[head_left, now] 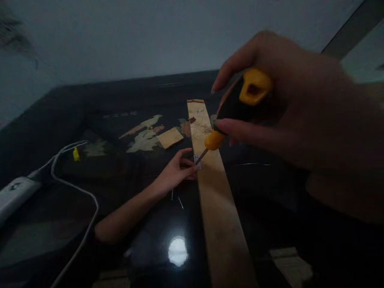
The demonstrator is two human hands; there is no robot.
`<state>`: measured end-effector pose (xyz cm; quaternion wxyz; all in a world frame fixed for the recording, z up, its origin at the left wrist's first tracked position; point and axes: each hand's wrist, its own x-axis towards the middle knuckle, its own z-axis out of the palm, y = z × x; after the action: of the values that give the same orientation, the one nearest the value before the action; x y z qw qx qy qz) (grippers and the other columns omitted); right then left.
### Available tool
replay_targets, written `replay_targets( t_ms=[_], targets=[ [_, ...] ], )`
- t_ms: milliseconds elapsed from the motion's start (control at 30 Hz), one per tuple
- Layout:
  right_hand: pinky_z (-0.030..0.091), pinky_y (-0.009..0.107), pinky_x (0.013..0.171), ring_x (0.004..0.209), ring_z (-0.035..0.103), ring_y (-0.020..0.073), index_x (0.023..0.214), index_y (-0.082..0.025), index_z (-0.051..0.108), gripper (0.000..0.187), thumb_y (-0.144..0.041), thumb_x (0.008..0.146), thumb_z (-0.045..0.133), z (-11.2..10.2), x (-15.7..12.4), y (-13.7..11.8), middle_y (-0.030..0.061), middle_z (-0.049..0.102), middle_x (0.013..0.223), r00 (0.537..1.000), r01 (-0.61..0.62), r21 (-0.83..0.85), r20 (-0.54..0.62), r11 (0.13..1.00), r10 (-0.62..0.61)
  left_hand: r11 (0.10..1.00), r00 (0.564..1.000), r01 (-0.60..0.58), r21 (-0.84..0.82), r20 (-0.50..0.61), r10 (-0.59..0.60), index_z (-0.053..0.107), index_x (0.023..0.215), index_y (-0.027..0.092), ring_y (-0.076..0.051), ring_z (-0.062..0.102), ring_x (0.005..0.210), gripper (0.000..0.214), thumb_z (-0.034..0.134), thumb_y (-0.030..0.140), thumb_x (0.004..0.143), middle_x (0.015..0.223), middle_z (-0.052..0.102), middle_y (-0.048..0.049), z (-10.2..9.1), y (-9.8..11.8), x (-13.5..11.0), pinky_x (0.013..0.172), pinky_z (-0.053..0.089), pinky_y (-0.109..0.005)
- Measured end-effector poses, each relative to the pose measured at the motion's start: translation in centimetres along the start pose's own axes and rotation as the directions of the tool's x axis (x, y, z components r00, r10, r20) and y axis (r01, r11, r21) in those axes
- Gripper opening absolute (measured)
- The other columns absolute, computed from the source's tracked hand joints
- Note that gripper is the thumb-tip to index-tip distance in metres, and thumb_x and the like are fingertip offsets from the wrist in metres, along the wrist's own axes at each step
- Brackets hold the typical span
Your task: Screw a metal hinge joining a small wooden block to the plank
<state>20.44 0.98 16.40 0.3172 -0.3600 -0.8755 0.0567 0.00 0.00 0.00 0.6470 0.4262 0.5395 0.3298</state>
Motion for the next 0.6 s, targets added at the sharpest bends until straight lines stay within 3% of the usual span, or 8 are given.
replay_targets(
  t_ms=[167,333,600],
  targets=[
    [0.045,0.03,0.074,0.082,0.054,0.0167,0.094,-0.024,0.052,0.021,-0.023,0.076,0.064,0.9,0.3,0.6,0.0008,0.06,0.098,0.996,-0.053,-0.052,-0.07,0.997,0.049,1.0,1.0,0.001,0.003,0.003,-0.001,0.04,0.133,0.018,-0.012,0.067,0.068,0.066,0.072,0.013,0.075,0.081,0.062,0.0014,-0.1,0.1,-0.1,0.068,0.057,-0.028],
    [0.041,0.028,0.062,0.069,0.052,0.0142,0.094,-0.021,0.052,0.023,-0.024,0.076,0.065,1.8,0.5,1.4,0.0015,0.06,0.091,0.996,-0.069,-0.023,-0.057,0.997,0.068,1.0,1.0,0.008,0.0,0.0,-0.008,0.041,0.134,0.018,-0.012,0.067,0.067,0.068,0.074,0.014,0.075,0.081,0.062,0.001,0.0,0.2,-0.1,0.068,0.057,-0.028],
    [0.044,0.032,0.061,0.08,0.061,0.0211,0.094,-0.026,0.054,0.022,-0.026,0.075,0.066,1.4,0.3,1.7,0.0031,0.064,0.097,0.996,-0.083,-0.017,-0.039,0.996,0.083,1.0,1.0,0.022,0.008,-0.003,-0.022,0.039,0.135,0.017,-0.011,0.067,0.067,0.066,0.071,0.012,0.077,0.082,0.062,0.0006,0.5,0.5,-0.2,0.067,0.057,-0.027]
  ],
)
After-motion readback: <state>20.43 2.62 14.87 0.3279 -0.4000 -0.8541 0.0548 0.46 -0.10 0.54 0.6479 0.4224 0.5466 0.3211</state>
